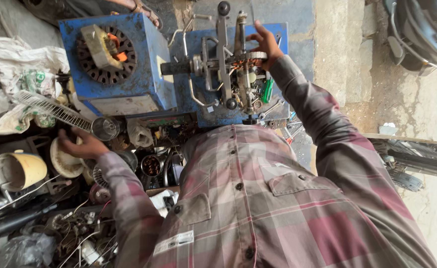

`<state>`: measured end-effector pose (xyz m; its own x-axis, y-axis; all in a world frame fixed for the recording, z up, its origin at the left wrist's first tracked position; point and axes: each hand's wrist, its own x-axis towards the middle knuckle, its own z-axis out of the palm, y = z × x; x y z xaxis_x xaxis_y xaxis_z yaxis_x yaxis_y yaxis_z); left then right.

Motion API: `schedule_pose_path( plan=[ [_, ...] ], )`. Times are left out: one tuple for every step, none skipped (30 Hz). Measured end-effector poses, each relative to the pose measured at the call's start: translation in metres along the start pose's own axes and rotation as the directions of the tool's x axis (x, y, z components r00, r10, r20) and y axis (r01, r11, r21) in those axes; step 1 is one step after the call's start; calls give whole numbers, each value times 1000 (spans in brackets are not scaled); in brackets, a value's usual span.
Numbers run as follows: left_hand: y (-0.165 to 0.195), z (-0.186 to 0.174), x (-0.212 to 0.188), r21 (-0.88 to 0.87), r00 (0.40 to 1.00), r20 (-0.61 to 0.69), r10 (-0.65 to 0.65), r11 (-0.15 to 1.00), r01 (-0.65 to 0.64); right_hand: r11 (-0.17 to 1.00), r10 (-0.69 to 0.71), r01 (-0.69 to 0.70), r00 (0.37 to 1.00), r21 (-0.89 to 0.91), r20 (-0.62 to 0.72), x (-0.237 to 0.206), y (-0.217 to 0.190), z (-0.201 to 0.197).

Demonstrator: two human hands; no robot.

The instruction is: The person operates a blue benchtop machine to process a small cylindrical electrical component. They repeatedly insert the component into the machine's fixture, turn a vertical handle to advance the tool, and then remove the component. The person handles the component and the machine's handle throughout the clip.

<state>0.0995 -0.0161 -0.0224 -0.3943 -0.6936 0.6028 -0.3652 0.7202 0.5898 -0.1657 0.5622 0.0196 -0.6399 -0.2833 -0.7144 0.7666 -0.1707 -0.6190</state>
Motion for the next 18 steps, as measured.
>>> schedule_pose_path(
  plan=[
    [9, 8, -14, -81, 1000, 14, -21, 996, 23, 996, -36, 33, 999, -79, -32, 1, -3, -2],
    [16, 11, -24, -153, 999, 26, -35, 987, 38, 986, -69, 61, 996, -153, -51, 2, -2, 0],
    [22, 15, -32, -213, 992, 54, -118, 969, 127, 971, -97, 78, 993, -224, -74, 3, 1, 1],
    [30, 20, -41, -269, 975, 95, -203, 937, 222, 975, -110, 80, 984, -207, -138, 3, 4, 0],
    [35, 23, -47, -320, 948, 139, -285, 893, 315, 978, -123, 84, 972, -193, -201, 2, 7, 0],
    [41, 23, -55, -307, 949, 126, -289, 899, 314, 979, -135, 88, 956, -183, -262, -1, 10, 0],
    [47, 23, -64, -295, 951, 111, -290, 904, 310, 921, -373, 309, 874, -237, -311, -6, 14, 0],
    [52, 21, -72, -282, 952, 95, -291, 909, 306, 808, -588, 507, 735, -300, -338, -16, 20, 1],
    [58, 17, -85, -334, 957, 130, -259, 898, 288, 648, -761, 670, 550, -361, -344, -23, 22, 5],
    [65, 14, -98, -387, 962, 163, -220, 882, 268, 584, -804, 690, 564, -427, -187, -35, 27, 8],
    [73, 11, -115, -203, 919, 255, -301, 912, 355, 507, -823, 714, 568, -483, -25, -54, 37, 10],
    [80, 7, -131, -7, 860, 327, -392, 909, 417, 423, -814, 739, 564, -525, 140, -68, 40, 15],
    [89, 5, -152, -103, 837, 420, -352, 898, 429, 243, -860, 746, 462, -620, 219, -76, 38, 21],
    [95, 5, -164, 27, 776, 550, -308, 936, 352, 56, -881, 718, 363, -694, 304, -84, 37, 28],
    [103, 9, -179, 26, 673, 704, -229, 955, 297, -137, -874, 659, 270, -740, 403, -90, 34, 33],
    [108, 13, -188, 13, 543, 827, -144, 971, 238, -154, -896, 621, 240, -769, 373, -91, 33, 42],
    [114, 18, -197, -9, 416, 907, -63, 986, 169, -169, -916, 580, 207, -797, 344, -90, 31, 49],
    [119, 25, -204, -44, 396, 918, 3, 995, 93, -175, -933, 536, 179, -826, 314, -90, 31, 52]
  ],
)
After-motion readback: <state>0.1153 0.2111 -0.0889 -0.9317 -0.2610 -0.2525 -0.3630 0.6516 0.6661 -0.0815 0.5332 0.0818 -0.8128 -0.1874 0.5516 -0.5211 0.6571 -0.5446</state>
